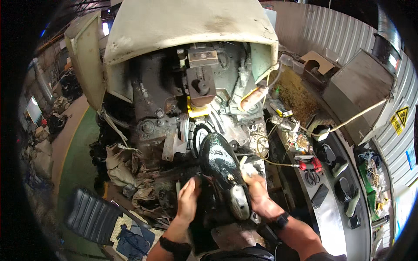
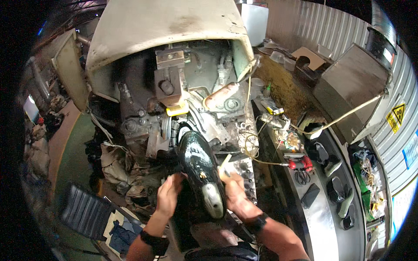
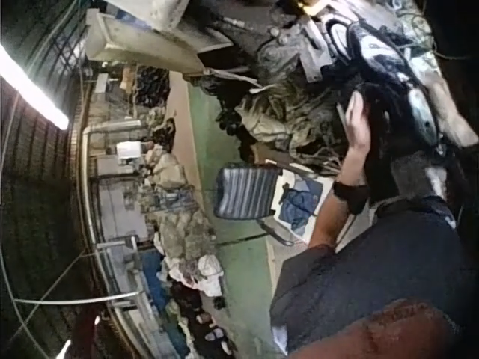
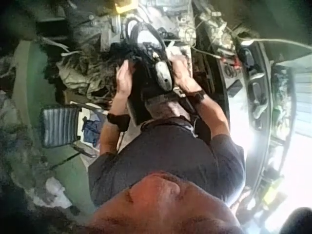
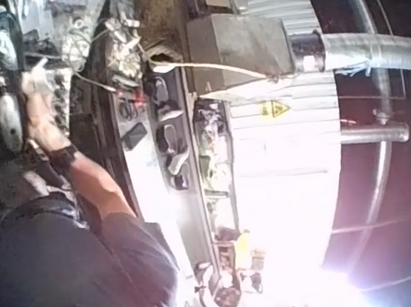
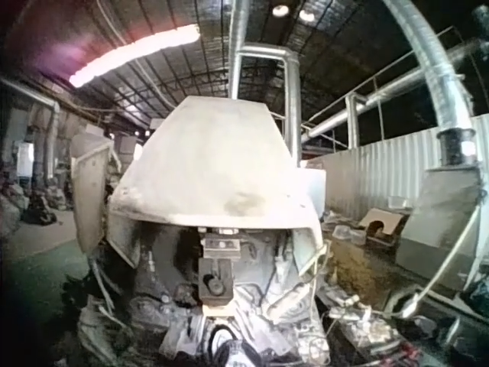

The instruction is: Operating a shoe lasting machine and assembling components on an assembly line.

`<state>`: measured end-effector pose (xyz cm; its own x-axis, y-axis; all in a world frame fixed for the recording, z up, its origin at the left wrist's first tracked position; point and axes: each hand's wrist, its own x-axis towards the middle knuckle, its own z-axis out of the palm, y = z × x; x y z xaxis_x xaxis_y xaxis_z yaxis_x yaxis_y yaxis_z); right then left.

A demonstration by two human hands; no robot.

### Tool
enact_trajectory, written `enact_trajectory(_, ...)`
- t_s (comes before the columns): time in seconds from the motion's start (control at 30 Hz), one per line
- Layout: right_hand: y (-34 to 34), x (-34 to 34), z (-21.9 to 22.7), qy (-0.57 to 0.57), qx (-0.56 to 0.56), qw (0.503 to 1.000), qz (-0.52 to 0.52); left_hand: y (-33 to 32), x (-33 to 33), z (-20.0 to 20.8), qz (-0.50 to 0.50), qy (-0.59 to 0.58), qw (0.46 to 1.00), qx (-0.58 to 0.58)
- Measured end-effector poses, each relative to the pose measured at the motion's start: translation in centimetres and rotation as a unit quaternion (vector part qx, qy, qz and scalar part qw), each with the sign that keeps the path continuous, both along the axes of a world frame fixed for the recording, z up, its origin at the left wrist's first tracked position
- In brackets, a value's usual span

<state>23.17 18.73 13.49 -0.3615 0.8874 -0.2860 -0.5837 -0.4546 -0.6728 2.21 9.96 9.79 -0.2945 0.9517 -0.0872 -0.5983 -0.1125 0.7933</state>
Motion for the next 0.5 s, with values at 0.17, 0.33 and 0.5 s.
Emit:
enact_trajectory(0.17, 4.5, -5.7, -3.6, 0.054, 0.006, 0.998, 0.007, 5.3, 2.8, 5.1, 0.073, -0.155, 0.981, -0.087)
enact_trajectory(0.33, 6.3, -7.5, -3.3, 0.033, -0.032, 0.999, 0.004, 8.0, 0.5, 1.4, 0.086, -0.169, 0.979, -0.077)
enact_trajectory(0.5, 6.2, -8.4, -0.7, -0.024, -0.052, 0.998, -0.038, 9.3, -0.8, 1.1, 0.046, -0.217, 0.968, -0.113)
